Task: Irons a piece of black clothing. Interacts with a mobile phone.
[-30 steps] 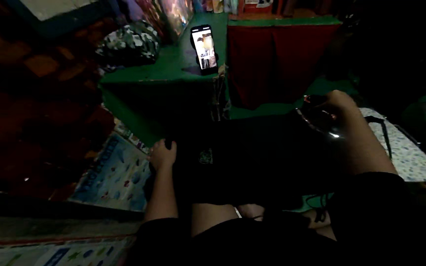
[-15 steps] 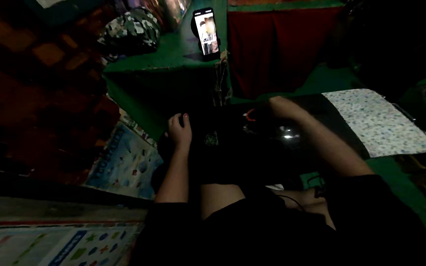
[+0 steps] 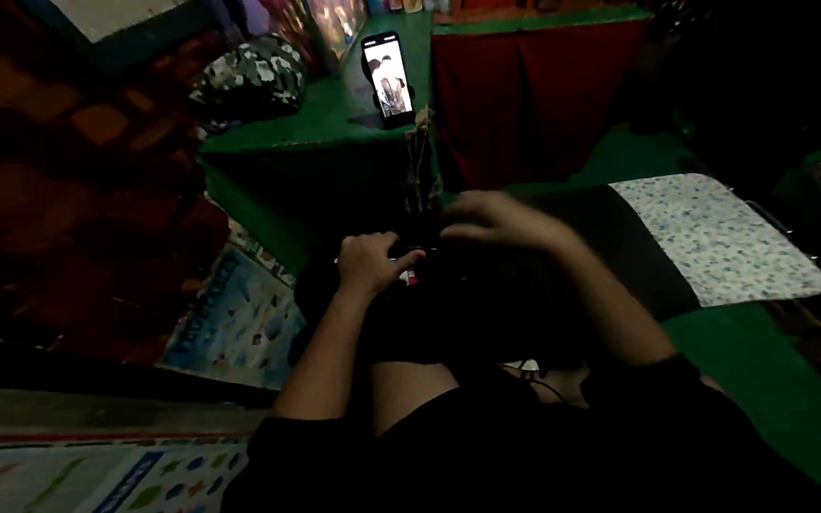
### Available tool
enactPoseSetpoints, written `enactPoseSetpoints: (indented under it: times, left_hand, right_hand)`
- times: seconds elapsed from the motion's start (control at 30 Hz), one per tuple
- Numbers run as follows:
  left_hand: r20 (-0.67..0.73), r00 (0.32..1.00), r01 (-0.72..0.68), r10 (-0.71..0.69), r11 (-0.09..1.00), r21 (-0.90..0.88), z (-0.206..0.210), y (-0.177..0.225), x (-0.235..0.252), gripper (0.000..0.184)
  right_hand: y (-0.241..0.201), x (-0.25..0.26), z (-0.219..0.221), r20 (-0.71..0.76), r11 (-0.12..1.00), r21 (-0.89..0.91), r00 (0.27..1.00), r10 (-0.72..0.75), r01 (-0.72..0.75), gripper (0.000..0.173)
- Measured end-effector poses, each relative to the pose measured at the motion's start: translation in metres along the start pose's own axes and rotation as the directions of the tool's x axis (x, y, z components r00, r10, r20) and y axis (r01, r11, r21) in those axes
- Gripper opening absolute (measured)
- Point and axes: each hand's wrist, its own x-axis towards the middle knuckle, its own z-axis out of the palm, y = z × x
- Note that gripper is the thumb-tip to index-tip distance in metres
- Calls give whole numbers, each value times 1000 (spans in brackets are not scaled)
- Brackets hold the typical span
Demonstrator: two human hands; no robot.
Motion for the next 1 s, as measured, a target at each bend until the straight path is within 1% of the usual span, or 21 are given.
enactPoseSetpoints:
  times: [0.03,0.07,0.1,0.13,0.17,0.2,0.23,0.27,0.3,0.33,0.47,0.53,0.6,0.63,0.7,0.8,0.83,0.9,1.0]
  left_hand:
    - [25,998,49,-50,997,60,1,6,5,67]
    - [52,994,93,-99,990,109,0,12,10,69]
    - [90,985,131,-145,981,146,-1,20,17,70]
    - [115,980,141,-161,976,163,-1,29,23,71]
    - [127,980,130,-151,978,164,1,38,28,70]
    - [135,982,111,-133,981,161,4,49,34,70]
    - [132,985,88,-107,985,146,9,61,40,70]
    - [130,988,61,-78,989,133,15,75,47,70]
    - [143,988,37,-55,991,130,20,91,53,70]
    - [165,986,12,-33,992,126,25,108,60,71]
    - [214,970,-129,112,989,71,47,169,81,72]
    - [259,955,-167,145,984,62,50,188,88,73]
    - [301,941,-186,156,980,73,49,195,92,75]
    - [312,936,-199,166,977,77,49,194,93,76]
    - [331,930,-199,161,976,84,46,188,91,77]
    - [321,940,-154,116,984,95,37,164,80,76]
    - [311,946,-128,91,987,99,33,151,74,76]
    - [274,962,-50,15,991,121,22,117,60,74]
    - [193,973,97,-127,983,156,3,54,30,70]
  right_hand:
    - [22,-34,-13,-128,989,-57,984,127,-136,33]
    - [47,-69,-23,-219,926,-126,920,325,-357,36]
    - [72,-105,-29,-294,788,-167,793,534,-592,42]
    - [91,-139,-32,-332,599,-146,610,720,-787,48]
    - [108,-173,-31,-362,418,-104,426,829,-902,54]
    - [122,-202,-25,-383,271,-60,272,882,-961,58]
    - [130,-223,-19,-401,157,-24,153,903,-987,60]
    - [134,-235,-14,-422,112,2,101,901,-994,60]
    - [136,-241,-8,-452,102,7,88,888,-995,60]
    - [137,-243,-2,-476,106,3,92,875,-994,59]
    - [142,-240,7,-464,135,-10,124,877,-991,53]
    - [145,-242,8,-457,140,-2,125,881,-990,51]
    - [144,-245,6,-461,102,10,86,883,-995,54]
    - [142,-248,6,-480,75,10,61,875,-997,58]
    - [147,-255,0,-485,57,6,47,873,-998,62]
    - [149,-264,-19,-442,34,71,-1,897,-997,54]
    - [149,-266,-23,-436,27,71,-6,900,-997,54]
    - [149,-266,-25,-432,36,49,11,902,-998,53]
    - [144,-260,-22,-426,28,-15,31,904,-1000,53]
